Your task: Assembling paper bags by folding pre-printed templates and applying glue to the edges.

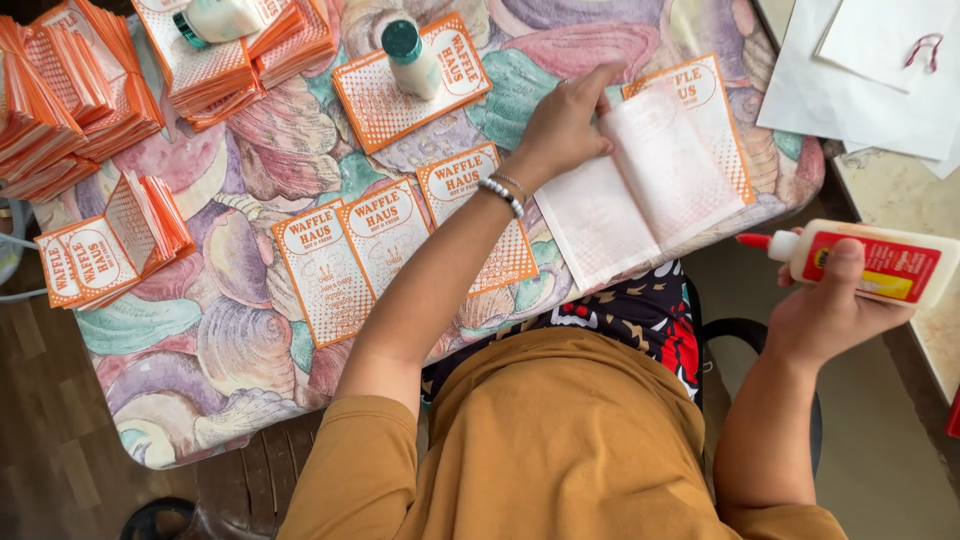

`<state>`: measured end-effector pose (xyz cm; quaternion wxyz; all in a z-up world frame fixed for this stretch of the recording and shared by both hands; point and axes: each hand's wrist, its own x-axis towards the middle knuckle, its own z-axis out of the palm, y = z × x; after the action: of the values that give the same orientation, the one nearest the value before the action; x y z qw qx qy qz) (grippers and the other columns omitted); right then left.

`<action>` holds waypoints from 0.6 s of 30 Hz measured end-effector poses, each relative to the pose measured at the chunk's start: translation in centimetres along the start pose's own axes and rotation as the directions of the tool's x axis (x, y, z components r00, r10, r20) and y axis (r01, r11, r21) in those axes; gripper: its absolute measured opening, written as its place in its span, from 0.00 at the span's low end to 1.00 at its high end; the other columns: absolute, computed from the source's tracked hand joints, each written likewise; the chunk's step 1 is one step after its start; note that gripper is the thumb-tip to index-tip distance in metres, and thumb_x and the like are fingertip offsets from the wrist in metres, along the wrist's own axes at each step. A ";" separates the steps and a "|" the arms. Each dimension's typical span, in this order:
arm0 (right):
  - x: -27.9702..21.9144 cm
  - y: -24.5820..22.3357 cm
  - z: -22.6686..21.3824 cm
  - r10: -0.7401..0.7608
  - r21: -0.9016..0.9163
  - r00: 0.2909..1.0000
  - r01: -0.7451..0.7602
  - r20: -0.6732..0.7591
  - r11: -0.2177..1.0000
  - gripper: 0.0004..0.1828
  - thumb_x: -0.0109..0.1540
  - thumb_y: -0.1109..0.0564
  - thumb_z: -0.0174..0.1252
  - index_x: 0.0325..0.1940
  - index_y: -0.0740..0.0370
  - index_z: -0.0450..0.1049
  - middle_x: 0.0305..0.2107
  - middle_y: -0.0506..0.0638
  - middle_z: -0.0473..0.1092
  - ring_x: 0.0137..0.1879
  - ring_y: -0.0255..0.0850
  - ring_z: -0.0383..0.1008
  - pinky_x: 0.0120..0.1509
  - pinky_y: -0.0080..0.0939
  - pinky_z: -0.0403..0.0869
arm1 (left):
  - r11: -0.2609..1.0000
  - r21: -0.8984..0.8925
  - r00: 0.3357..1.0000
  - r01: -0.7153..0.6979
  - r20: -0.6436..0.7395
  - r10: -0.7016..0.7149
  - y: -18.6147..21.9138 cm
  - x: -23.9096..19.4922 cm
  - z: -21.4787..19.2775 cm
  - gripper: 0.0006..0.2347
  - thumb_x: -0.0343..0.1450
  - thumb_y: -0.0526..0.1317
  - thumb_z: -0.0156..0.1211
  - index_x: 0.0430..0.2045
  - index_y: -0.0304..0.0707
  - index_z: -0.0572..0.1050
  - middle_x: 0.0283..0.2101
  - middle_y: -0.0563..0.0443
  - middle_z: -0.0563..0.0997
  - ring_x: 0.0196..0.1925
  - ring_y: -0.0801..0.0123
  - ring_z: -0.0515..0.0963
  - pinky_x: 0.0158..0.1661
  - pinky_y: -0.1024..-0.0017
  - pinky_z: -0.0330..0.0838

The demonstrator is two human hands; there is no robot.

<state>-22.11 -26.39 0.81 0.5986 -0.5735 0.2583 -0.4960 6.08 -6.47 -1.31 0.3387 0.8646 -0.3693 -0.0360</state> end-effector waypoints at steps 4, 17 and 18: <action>0.3 -1.0 -0.8 0.093 -0.029 0.995 -0.094 -0.045 0.995 0.22 0.64 0.48 0.72 0.46 0.64 0.68 0.31 0.57 0.71 0.32 0.48 0.78 0.22 0.41 0.67 | 0.974 -0.223 0.999 0.026 -0.029 -0.033 1.1 -2.6 -1.9 0.28 0.59 0.38 0.82 0.53 0.54 0.75 0.33 0.61 0.81 0.39 0.69 0.74 0.40 0.71 0.68; 0.1 -1.1 0.3 0.098 -0.041 0.995 -0.099 -0.035 0.994 0.20 0.65 0.48 0.69 0.44 0.65 0.70 0.31 0.57 0.72 0.31 0.48 0.79 0.24 0.40 0.69 | 0.958 -0.287 0.922 -0.031 -0.379 -0.083 2.6 -12.2 -4.4 0.25 0.73 0.27 0.58 0.65 0.50 0.65 0.46 0.49 0.75 0.42 0.63 0.76 0.42 0.69 0.77; 0.1 -0.8 0.3 0.107 -0.024 0.994 -0.108 -0.029 0.994 0.21 0.64 0.48 0.70 0.45 0.63 0.69 0.31 0.57 0.71 0.30 0.47 0.76 0.23 0.41 0.67 | 0.967 -0.247 0.936 -0.066 -0.351 -0.026 2.4 -12.4 -4.1 0.20 0.71 0.24 0.56 0.56 0.44 0.70 0.43 0.48 0.72 0.40 0.61 0.76 0.41 0.69 0.75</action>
<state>-22.01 -26.18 1.62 0.6134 -0.5595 0.3035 -0.4675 -3.09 2.78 0.97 0.5077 0.8025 -0.3041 0.0754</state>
